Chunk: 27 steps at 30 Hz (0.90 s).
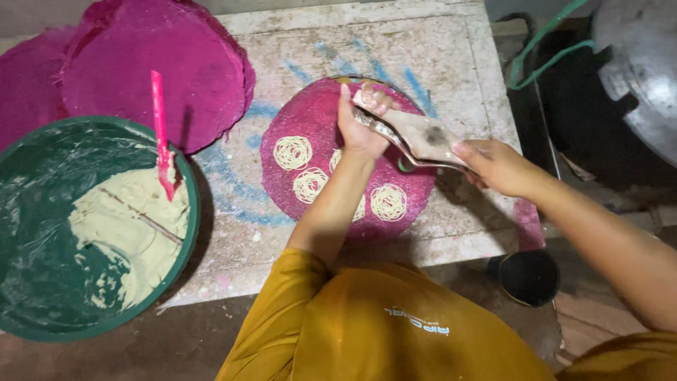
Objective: The person uses a manual dough extruder to pipe spiral-shaped dough onto a pink mat placed on a woven tray. They repeatedly scoop dough from a green bowl, load it into the extruder, and squeeze out spirals in a circular pattern. After filling one tray, they move it aside and place a new mat to continue.
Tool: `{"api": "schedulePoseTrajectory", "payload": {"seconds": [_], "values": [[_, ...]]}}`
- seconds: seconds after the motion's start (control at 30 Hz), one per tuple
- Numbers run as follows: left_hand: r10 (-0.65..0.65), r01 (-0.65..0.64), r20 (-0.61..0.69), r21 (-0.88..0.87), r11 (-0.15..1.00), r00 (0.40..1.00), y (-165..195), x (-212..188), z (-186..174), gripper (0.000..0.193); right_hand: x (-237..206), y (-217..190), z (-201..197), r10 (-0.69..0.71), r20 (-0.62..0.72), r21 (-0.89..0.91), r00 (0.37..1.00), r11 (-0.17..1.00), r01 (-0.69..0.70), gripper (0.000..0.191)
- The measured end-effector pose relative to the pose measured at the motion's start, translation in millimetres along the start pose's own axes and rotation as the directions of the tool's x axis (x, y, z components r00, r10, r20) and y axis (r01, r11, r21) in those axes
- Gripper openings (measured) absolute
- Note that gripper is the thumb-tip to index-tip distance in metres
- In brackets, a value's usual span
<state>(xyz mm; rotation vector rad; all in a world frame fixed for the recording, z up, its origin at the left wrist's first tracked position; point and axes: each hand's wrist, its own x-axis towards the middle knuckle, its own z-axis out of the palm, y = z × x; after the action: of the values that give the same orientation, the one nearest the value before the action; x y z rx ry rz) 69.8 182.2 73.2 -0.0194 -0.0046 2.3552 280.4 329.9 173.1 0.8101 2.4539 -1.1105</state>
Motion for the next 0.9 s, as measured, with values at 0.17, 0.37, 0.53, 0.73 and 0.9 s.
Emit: {"api": "schedulePoseTrajectory", "payload": {"seconds": [0.17,0.37,0.53,0.73,0.9], "values": [[-0.038,0.037,0.033,0.032,0.999,0.999,4.1,4.1,-12.0,0.053,-10.5,-12.8,20.1,-0.063,-0.085,-0.003,0.994,0.998,0.063,0.054],[-0.006,0.004,-0.113,-0.02,1.0,0.994,-20.7,6.8,-5.3,0.049,-12.8,-7.0,-7.5,0.008,-0.053,-0.088,0.999,0.996,-0.013,0.057],[0.011,-0.01,-0.015,0.021,1.0,1.0,-4.1,19.8,5.1,0.051,-3.9,-11.4,9.5,-0.159,-0.167,-0.022,0.973,0.987,0.158,0.053],[0.014,-0.011,-0.189,0.019,1.0,0.982,-18.7,11.1,-3.7,0.048,-9.6,-2.4,-1.8,-0.004,-0.045,-0.038,0.999,0.999,0.002,0.064],[-0.03,0.027,-0.044,-0.069,0.997,0.999,-22.1,24.6,10.6,0.045,-2.2,4.6,-13.6,-0.101,-0.196,-0.107,0.975,0.991,0.081,0.047]]}}
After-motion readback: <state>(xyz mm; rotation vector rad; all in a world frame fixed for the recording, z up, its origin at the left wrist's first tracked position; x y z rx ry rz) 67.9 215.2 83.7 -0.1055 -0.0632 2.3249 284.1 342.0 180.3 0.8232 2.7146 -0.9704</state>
